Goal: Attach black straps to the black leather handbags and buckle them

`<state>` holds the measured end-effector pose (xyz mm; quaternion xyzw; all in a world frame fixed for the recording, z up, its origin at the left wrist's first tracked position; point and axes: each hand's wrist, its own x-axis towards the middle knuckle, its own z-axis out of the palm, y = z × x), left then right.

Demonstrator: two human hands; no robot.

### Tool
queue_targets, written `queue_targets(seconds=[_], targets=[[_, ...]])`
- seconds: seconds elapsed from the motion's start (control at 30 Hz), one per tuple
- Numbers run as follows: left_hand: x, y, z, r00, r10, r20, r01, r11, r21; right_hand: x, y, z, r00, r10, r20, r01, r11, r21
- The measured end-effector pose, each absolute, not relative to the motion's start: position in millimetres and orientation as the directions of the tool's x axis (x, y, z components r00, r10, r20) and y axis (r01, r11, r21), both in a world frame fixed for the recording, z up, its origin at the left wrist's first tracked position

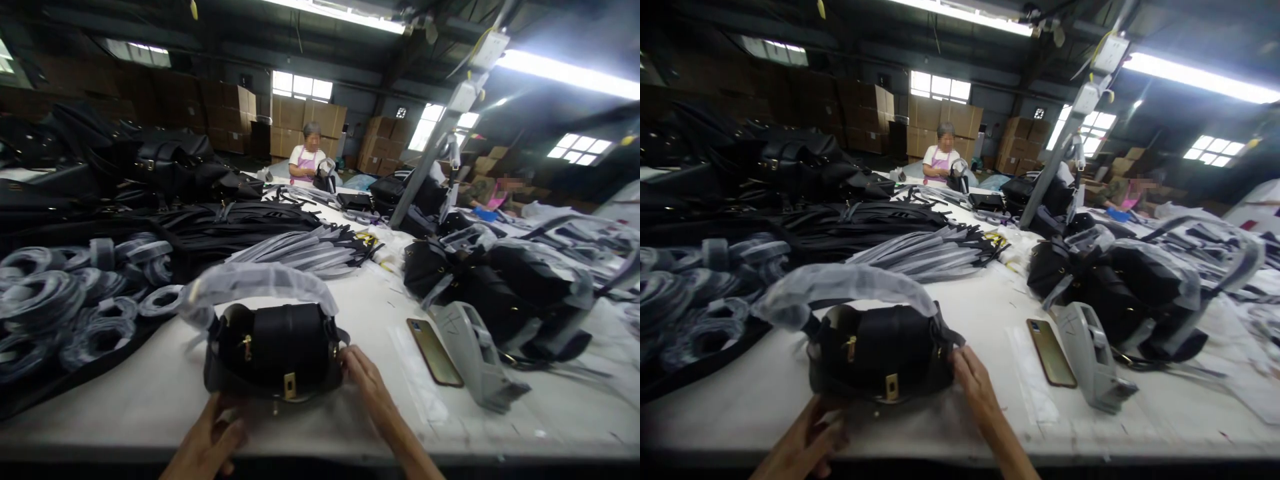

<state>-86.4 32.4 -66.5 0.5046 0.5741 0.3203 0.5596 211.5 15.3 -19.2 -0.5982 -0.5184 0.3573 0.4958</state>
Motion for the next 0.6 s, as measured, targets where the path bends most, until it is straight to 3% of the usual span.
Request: queue_targets(seconds=[0.2, 0.27, 0.33, 0.47, 0.53, 0.6], targets=[[-70, 91, -46, 0.184, 0.931, -0.317, 0.278, 0.260, 0.925, 143, -57, -50, -0.077, 0.954, 0.291, 0.355, 0.299, -0.886], [-69, 100, -36, 0.223, 0.925, -0.307, 0.303, 0.234, 0.924, 141, -62, -45, -0.089, 0.925, 0.369, 0.397, 0.373, -0.839], [-71, 102, -29, 0.192, 0.944, -0.269, 0.276, 0.211, 0.938, 155, -56, -35, 0.070, 0.929, 0.363, 0.433, 0.300, -0.850], [-74, 101, -30, 0.092, 0.972, -0.216, 0.160, 0.200, 0.967, 191, -23, -21, 0.495, 0.851, 0.178, 0.331, 0.004, -0.943], [-70, 104, -37, 0.128, 0.975, -0.180, 0.133, 0.163, 0.978, 195, -8, -25, 0.464, 0.881, 0.094, 0.243, -0.025, -0.970], [-64, 110, -45, 0.116, 0.985, -0.127, 0.157, 0.108, 0.982, 188, -1, -33, 0.318, 0.945, 0.077, 0.188, 0.016, -0.982]])
